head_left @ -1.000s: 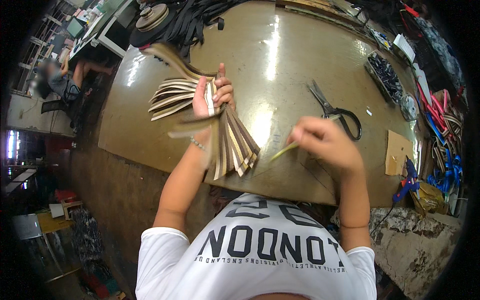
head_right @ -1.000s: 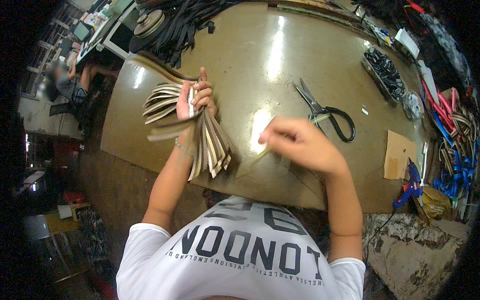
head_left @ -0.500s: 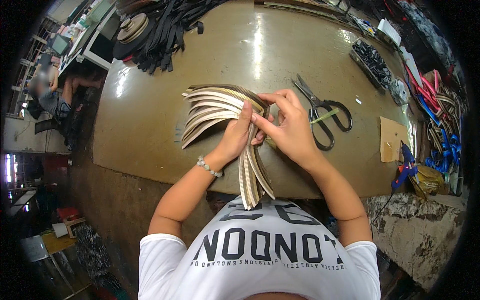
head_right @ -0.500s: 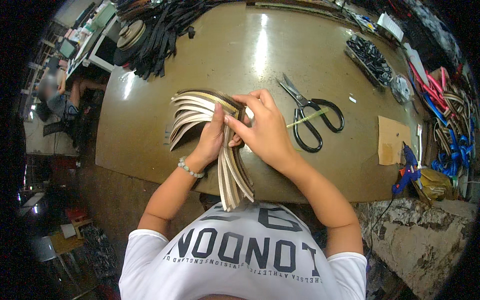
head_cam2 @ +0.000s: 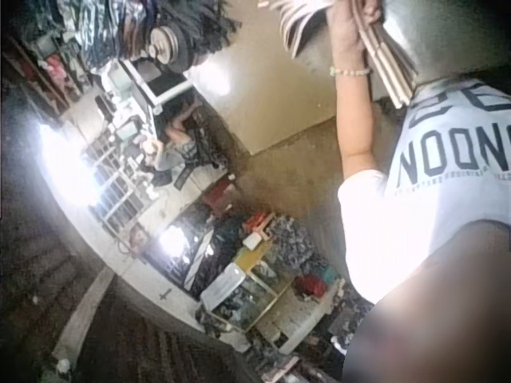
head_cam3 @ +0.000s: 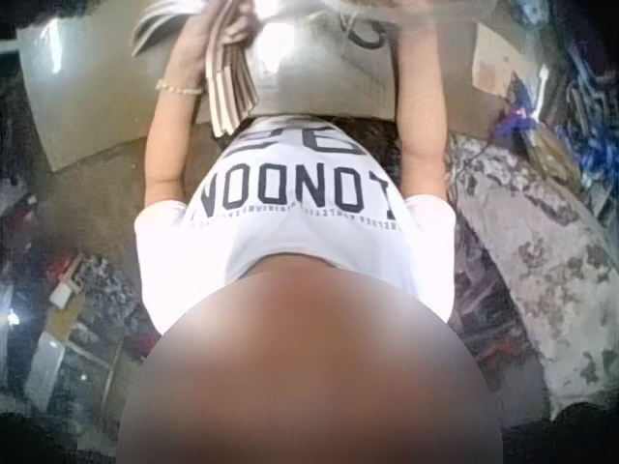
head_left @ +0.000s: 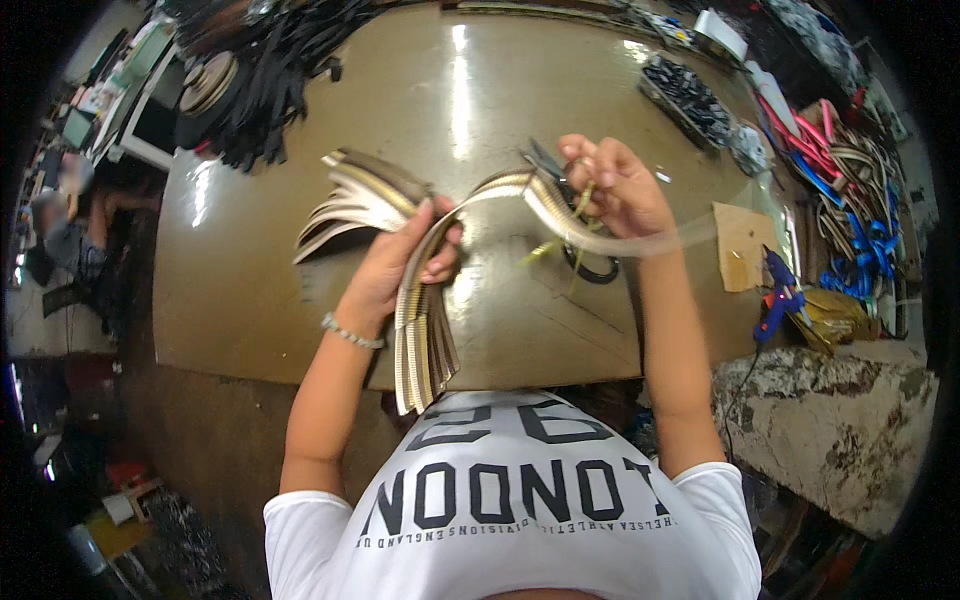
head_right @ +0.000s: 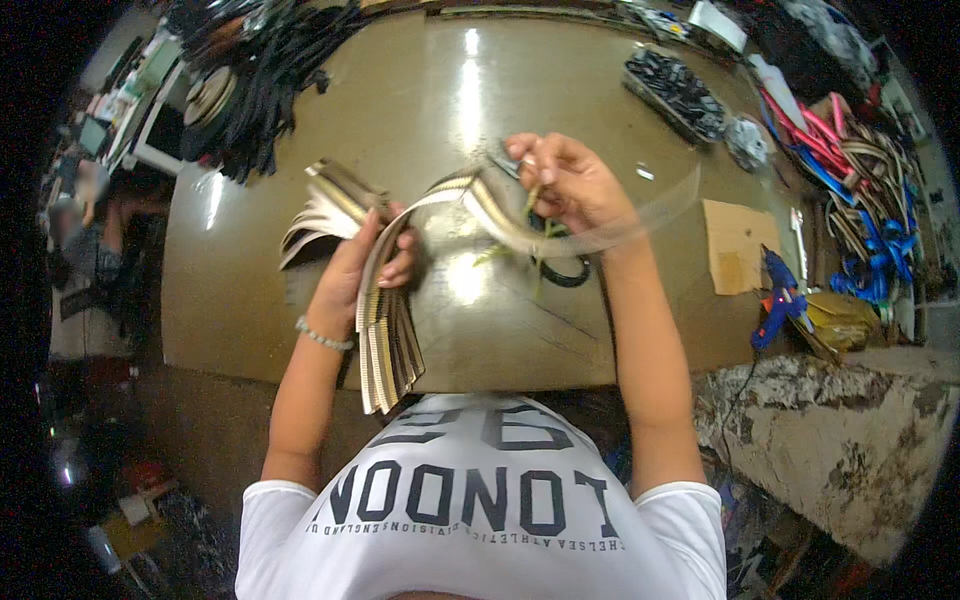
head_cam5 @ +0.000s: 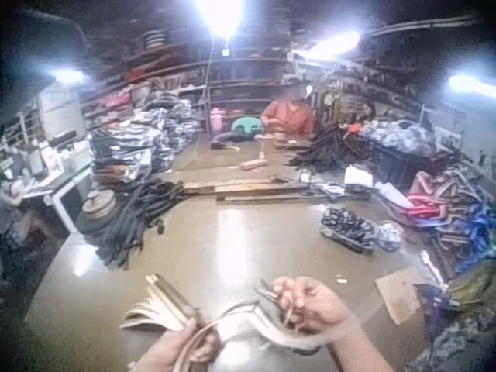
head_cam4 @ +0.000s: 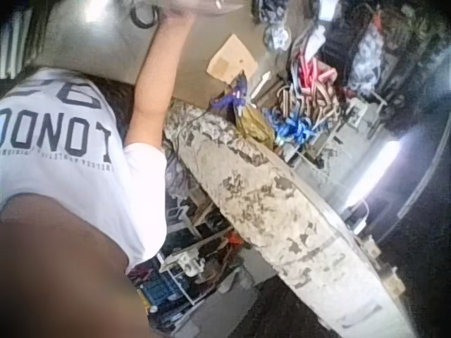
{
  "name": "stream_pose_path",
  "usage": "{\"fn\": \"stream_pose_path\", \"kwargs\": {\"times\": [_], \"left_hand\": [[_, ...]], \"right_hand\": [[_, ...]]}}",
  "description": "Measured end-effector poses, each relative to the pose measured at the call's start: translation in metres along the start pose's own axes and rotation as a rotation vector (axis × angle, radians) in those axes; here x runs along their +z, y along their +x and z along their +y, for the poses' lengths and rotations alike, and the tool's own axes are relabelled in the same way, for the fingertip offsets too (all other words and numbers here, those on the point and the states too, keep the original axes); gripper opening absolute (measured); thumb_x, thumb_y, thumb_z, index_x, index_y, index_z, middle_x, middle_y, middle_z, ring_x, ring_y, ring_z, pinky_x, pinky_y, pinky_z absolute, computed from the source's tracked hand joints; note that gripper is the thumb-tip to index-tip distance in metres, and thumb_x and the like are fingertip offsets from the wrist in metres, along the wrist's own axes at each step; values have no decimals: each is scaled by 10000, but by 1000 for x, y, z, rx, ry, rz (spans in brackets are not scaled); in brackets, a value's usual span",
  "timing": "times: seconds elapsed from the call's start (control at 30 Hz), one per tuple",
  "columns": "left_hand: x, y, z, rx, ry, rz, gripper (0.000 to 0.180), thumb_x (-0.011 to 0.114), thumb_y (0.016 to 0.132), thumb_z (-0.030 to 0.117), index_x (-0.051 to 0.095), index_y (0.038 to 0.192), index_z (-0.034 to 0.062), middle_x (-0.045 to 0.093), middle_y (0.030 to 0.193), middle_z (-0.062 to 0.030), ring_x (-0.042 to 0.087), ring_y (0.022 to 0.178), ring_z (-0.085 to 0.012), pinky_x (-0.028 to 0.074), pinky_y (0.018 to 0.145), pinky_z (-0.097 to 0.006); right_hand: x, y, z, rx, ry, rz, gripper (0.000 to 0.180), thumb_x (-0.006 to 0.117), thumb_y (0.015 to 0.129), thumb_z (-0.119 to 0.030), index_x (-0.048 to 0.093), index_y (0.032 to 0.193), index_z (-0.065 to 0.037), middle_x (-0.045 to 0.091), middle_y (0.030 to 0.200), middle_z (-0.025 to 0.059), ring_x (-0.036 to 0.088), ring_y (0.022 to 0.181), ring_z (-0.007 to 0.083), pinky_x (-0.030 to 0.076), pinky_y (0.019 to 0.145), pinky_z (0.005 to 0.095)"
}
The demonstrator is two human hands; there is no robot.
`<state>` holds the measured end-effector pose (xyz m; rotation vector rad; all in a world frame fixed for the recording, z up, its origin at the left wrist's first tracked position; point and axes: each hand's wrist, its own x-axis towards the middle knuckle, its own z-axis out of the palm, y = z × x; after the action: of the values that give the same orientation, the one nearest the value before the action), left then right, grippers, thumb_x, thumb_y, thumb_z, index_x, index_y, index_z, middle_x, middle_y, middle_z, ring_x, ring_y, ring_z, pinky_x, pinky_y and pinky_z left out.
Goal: The person cuts a bundle of zippers with scissors, removes a rubber band, and lays the zippers on the table. They then use a hot glue gun to attach a zipper to a black fabric strip, aligning and pressing the pieces together.
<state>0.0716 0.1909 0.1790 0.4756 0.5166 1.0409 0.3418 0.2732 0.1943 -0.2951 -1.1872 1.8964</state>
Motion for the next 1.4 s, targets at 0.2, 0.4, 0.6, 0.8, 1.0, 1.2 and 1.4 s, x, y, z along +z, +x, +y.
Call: {"fn": "stream_pose_path", "kwargs": {"times": [0.2,0.4,0.6,0.8,1.0,1.2,1.4], "left_hand": [[1,-2,6,218,502,290,243,681,885,147,568,1076,48,561,826,4,519,640,-68,394,492,-195],[-5,-3,11,240,576,288,261,704,871,139,582,1082,47,588,829,11,522,635,-55,414,520,-199],[-3,-4,11,219,558,292,305,719,860,139,568,1100,25,635,891,-40,613,689,-101,442,543,-205],[6,-7,12,167,595,202,286,725,841,104,568,1065,18,625,851,-39,638,713,-118,467,556,-214],[2,-6,12,120,639,156,244,727,823,60,597,1026,22,602,841,-24,509,617,-74,433,543,-213],[-9,-3,10,139,631,194,257,729,803,51,598,1024,37,628,961,-42,521,676,-72,435,558,-217],[-5,0,15,343,1039,268,345,765,750,73,599,1051,48,510,1262,-45,514,1063,-141,429,883,-278]], "right_hand": [[13,-2,3,430,-382,54,316,607,941,-216,569,1213,-58,583,1047,71,421,662,28,333,496,161],[29,6,38,345,-874,-3,498,712,879,-236,531,1291,-23,630,1020,52,579,957,113,461,819,247],[23,3,38,464,-277,101,409,755,837,-246,528,1106,-38,652,876,29,526,679,33,355,521,183],[8,-3,-14,250,-504,279,279,709,866,-162,561,1085,-69,639,829,-29,499,615,-9,277,448,157],[-24,-22,-48,272,-746,365,243,706,873,-187,587,1060,-86,631,819,-66,496,664,-26,247,477,145],[-27,-24,-51,407,-847,378,256,708,873,-200,585,1058,-73,625,734,-59,485,594,-10,285,480,160],[15,-12,-21,326,-800,328,311,705,872,-202,588,1116,-49,665,725,-6,495,586,3,328,490,170]]}}
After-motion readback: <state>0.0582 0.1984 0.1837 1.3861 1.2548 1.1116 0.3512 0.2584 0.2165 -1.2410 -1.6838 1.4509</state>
